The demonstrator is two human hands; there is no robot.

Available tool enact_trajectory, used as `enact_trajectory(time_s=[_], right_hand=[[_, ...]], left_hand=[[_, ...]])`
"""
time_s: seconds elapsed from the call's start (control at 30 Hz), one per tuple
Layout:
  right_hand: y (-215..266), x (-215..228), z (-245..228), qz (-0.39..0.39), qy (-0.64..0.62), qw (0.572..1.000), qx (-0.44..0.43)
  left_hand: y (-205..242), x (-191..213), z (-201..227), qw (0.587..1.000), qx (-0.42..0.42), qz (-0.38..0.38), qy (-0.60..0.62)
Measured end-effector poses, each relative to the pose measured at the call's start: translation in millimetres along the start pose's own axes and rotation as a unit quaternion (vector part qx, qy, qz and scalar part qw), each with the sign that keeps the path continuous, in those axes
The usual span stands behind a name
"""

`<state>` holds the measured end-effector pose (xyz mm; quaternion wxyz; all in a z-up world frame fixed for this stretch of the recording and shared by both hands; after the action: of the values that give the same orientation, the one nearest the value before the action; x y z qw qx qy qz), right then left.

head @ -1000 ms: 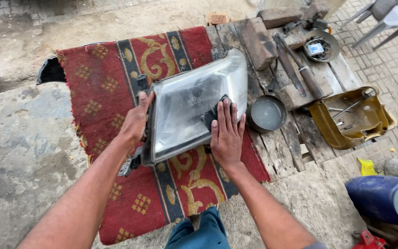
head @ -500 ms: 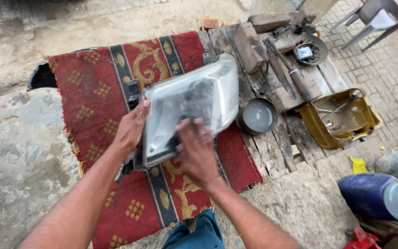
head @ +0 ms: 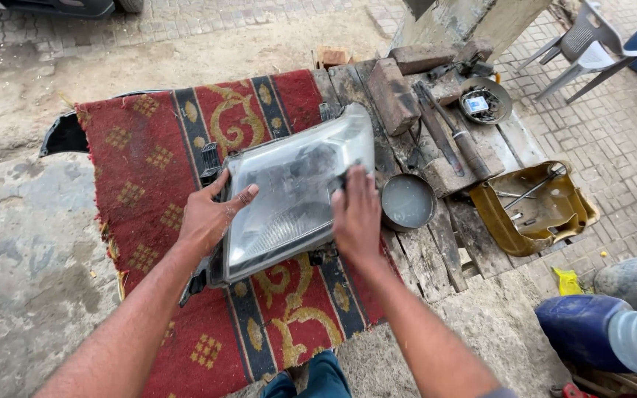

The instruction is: The person rubs a small black sanding block across the surface of a car headlight, using water from a small metal bowl to wet the surface and sanding it with both hands.

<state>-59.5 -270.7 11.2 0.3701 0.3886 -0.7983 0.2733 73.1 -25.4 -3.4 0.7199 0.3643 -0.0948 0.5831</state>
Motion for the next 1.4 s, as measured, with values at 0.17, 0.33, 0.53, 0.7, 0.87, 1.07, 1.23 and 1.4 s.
enact_trajectory(time_s=[0.17,0.33,0.53,0.7,0.87,1.07,1.23,1.4], right_hand=[[1,-12,18,0.014,-0.064,0.994,-0.088],[16,-10,12,-0.020,-0.029,0.999,-0.027],[1,-2,30,0.001,-0.102,0.985,-0.142],[-33,-17,26,-0.041,-0.053,0.997,0.036],[-100,-51,10,-0.048,0.008,0.992,0.114],[-98,-48,21,-0.003,0.040,0.970,0.241],[-86,-64,8,0.041,0.065,0.974,0.213],[-69,-95,-21,0.032,0.063,0.922,0.380]], left_hand=[[6,4,11,0.997,0.007,0.008,0.070],[11,6,37,0.995,0.026,0.022,0.096],[7,-16,35,0.997,0.024,0.040,0.060],[-3,-20,27,0.995,0.009,0.007,0.096],[-11,-23,24,0.996,0.005,0.037,0.081],[3,-15,32,0.997,0.017,0.032,0.068],[-2,-23,30,0.997,0.006,0.034,0.071],[-9,-19,18,0.993,0.031,0.037,0.110]])
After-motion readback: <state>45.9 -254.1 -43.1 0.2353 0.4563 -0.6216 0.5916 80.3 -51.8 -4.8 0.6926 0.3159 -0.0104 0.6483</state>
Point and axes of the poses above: each hand's wrist, its own y-axis away from the middle knuckle, its own x-axis out of the back of the hand, z = x × y, the point moved 7 cm from there along -y, towards the middle knuckle, and after that the axes turned 7 degrees about z, right-handed, at the moved point
